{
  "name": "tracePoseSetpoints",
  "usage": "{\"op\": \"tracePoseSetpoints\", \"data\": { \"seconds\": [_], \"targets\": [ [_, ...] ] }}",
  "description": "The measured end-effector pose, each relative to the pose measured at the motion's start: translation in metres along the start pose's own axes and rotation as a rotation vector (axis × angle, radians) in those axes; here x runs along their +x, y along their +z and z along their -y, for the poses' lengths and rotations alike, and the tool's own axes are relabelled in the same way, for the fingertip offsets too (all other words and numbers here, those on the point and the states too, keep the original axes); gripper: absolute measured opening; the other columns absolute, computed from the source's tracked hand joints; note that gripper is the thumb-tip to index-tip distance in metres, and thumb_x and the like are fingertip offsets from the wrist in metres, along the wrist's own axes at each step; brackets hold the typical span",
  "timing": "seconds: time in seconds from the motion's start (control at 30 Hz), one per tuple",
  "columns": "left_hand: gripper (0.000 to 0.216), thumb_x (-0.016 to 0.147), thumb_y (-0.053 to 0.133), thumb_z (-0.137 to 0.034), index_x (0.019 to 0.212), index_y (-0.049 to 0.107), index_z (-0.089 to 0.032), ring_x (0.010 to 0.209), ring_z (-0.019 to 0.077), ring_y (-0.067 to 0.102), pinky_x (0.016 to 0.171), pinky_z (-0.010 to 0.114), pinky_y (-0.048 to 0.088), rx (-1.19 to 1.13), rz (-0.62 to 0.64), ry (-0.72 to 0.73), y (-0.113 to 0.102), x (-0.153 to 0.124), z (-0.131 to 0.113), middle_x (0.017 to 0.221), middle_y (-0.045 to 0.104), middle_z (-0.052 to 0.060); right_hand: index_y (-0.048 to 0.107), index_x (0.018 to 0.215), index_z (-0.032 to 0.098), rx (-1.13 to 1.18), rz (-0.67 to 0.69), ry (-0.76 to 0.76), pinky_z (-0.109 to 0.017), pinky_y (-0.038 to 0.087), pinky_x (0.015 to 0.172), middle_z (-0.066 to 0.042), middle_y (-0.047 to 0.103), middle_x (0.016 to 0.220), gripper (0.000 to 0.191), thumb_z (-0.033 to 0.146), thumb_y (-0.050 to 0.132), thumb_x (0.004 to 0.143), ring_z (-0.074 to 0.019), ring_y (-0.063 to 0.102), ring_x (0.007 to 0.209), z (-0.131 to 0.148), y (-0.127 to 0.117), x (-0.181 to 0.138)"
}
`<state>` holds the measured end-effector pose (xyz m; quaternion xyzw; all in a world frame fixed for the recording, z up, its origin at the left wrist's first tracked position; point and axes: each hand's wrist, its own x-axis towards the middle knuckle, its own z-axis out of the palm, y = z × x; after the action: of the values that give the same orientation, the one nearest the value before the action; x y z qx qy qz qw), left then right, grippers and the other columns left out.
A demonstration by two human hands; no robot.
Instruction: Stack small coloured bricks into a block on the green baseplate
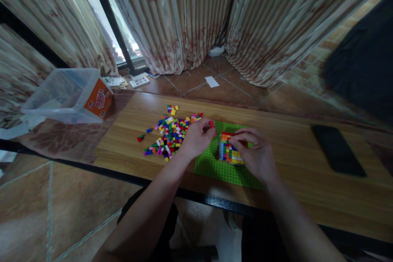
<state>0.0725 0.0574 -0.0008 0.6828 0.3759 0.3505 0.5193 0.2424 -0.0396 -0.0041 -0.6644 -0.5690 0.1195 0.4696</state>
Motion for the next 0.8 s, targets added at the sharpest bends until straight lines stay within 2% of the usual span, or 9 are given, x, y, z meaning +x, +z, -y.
{"op": "tracePoseSetpoints", "data": {
  "seconds": [0.17, 0.43, 0.63, 0.8],
  "targets": [
    [0.021, 0.081, 0.059, -0.011, 0.1, 0.058, -0.02, 0.058, 0.0123, 0.062, 0.058, 0.024, 0.047, -0.154, 0.013, -0.083, 0.002, -0.004, -0.004, 0.069, 0.063, -0.005, 0.076, 0.069, 0.027, 0.055, -0.021, 0.05, -0.045, 0.049, 0.089, -0.006, 0.072, 0.094, 0.02, 0.042, 0.073, 0.081, -0.024, 0.065, 0.091, 0.001, 0.002, 0.0],
    [0.014, 0.08, 0.062, -0.012, 0.092, 0.059, -0.018, 0.063, 0.0114, 0.064, 0.063, 0.024, 0.051, -0.17, 0.061, -0.061, -0.003, -0.006, -0.005, 0.071, 0.065, -0.003, 0.081, 0.075, 0.028, 0.202, 0.016, 0.188, -0.043, 0.052, 0.091, -0.005, 0.075, 0.097, 0.017, 0.045, 0.08, 0.073, -0.0238, 0.068, 0.094, -0.006, -0.001, 0.001],
    [0.015, 0.08, 0.062, -0.01, 0.093, 0.061, -0.017, 0.066, 0.0125, 0.066, 0.066, 0.026, 0.052, -0.182, 0.029, -0.081, -0.003, -0.002, -0.004, 0.073, 0.067, -0.002, 0.08, 0.085, 0.025, 0.319, -0.083, 0.293, -0.04, 0.054, 0.085, -0.004, 0.078, 0.09, 0.02, 0.044, 0.074, 0.078, -0.0213, 0.07, 0.087, -0.012, -0.004, 0.006],
    [0.016, 0.08, 0.063, -0.01, 0.094, 0.061, -0.017, 0.067, 0.0125, 0.066, 0.067, 0.026, 0.052, -0.18, 0.019, -0.084, -0.003, -0.002, -0.004, 0.075, 0.067, -0.001, 0.08, 0.092, 0.023, 0.355, 0.017, 0.377, -0.036, 0.056, 0.074, -0.005, 0.078, 0.089, 0.031, 0.047, 0.078, 0.072, -0.02, 0.069, 0.079, -0.005, 0.002, 0.005]
  ]
}}
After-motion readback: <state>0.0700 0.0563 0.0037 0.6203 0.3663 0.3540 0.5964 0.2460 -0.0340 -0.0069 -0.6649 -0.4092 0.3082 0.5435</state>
